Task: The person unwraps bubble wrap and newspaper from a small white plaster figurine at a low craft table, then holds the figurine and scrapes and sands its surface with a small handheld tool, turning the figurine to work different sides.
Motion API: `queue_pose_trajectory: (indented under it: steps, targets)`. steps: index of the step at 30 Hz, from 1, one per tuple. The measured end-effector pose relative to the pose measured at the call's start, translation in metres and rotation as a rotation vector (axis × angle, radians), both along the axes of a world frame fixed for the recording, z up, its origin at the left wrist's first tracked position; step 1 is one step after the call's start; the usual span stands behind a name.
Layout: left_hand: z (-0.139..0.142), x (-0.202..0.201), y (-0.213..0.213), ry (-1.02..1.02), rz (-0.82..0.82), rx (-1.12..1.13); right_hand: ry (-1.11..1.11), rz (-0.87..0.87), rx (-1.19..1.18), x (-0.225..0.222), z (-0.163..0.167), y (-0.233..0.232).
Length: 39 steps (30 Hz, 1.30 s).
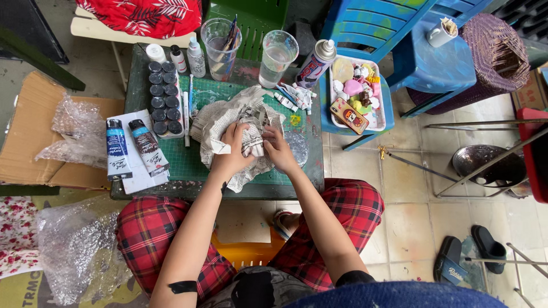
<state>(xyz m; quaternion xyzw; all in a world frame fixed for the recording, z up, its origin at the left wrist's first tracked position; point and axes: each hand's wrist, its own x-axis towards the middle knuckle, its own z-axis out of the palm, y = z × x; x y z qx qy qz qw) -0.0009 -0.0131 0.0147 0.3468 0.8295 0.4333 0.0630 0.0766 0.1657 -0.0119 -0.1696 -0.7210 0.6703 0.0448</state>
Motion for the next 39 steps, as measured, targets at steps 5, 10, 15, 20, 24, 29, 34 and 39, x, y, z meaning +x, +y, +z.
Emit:
queue_pose_trajectory:
  steps: [5, 10, 15, 20, 24, 29, 34, 39]
  targets:
    - [-0.005, -0.003, 0.001, -0.031, 0.005, 0.121, 0.010, 0.009, -0.026, -0.004, 0.002, -0.007]
    - [-0.017, -0.001, 0.003, -0.048, 0.011, 0.145, 0.035, 0.040, -0.310, -0.001, 0.004, -0.009]
    - [-0.034, -0.009, 0.004, -0.187, 0.082, 0.222, -0.033, 0.006, -0.132, -0.001, 0.007, -0.014]
    - [-0.045, -0.015, 0.013, -0.457, 0.128, 0.473, 0.024, -0.086, -0.096, -0.005, 0.011, -0.020]
    - [-0.042, -0.018, 0.013, -0.835, 0.350, 0.492, 0.004, -0.136, -0.088, -0.003, 0.011, -0.020]
    - [-0.033, -0.017, 0.012, -0.719, 0.537, 0.445, 0.076, -0.155, -0.149, -0.005, 0.003, -0.022]
    - [-0.033, -0.017, 0.011, -0.785, 0.642, 0.458, 0.113, -0.032, -0.076, -0.002, 0.001, -0.023]
    - [-0.042, -0.022, 0.009, -0.951, 0.640, 0.464, 0.024, -0.051, 0.051, -0.001, 0.004, -0.027]
